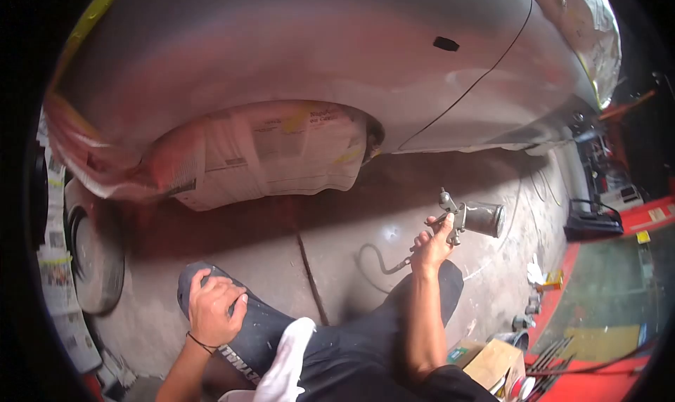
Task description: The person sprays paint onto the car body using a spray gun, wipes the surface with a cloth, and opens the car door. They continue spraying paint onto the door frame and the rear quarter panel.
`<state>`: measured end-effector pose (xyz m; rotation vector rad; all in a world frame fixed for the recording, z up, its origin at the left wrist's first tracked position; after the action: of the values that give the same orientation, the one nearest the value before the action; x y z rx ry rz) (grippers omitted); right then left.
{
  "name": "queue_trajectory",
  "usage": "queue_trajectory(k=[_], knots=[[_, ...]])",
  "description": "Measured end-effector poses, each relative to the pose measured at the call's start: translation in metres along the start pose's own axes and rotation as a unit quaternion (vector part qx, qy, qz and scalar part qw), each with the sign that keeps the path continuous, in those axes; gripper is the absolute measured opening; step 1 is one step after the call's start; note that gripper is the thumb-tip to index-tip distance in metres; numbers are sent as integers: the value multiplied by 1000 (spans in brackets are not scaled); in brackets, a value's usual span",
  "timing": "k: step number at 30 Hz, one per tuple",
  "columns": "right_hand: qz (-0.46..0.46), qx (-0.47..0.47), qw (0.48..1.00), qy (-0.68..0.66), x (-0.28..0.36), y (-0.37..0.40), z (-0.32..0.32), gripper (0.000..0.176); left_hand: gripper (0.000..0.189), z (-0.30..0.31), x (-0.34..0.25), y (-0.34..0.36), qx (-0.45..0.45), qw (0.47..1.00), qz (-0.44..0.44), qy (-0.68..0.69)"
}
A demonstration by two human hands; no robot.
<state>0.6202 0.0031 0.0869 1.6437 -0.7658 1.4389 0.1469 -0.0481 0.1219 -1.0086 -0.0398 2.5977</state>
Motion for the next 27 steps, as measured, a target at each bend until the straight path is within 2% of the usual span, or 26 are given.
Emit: queue_trajectory(k=[3,7,11,17,21,25,26,27], knots=[[-8,-23,1000,-8,7,20,-15,48,11,16,32,-11,13,999,-15,29],[-4,-57,998,-26,16,57,-39,48,9,52,80,-28,-9,994,-91,54],[-11,-74,997,-21,22,75,-51,49,9,73,93,-35,-23,993,-96,70],[-22,-83,996,-9,42,87,-55,44,11,91,91,-30,-33,995,-66,60],[-27,-86,996,23,74,101,-66,41,11,104,79,-31,28,999,1,40],[-66,52,994,67,134,137,-78,37,15,123,62,-39,132,989,61,4],[-44,104,991,66,151,139,-78,39,17,126,61,-40,156,985,72,-9],[-24,96,992,75,181,142,-79,35,19,130,60,-38,180,980,82,-24]])
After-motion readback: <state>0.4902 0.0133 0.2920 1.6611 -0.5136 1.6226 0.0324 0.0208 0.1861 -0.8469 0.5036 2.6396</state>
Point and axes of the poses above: each hand's wrist, its own y-axis away from the middle knuckle, its own z-axis out of the back of the hand, x = y × z, the point moved 3 cm from there along -y, towards the middle knuckle, and after that the axes turned 2 degrees about y, right-handed, at the moved point
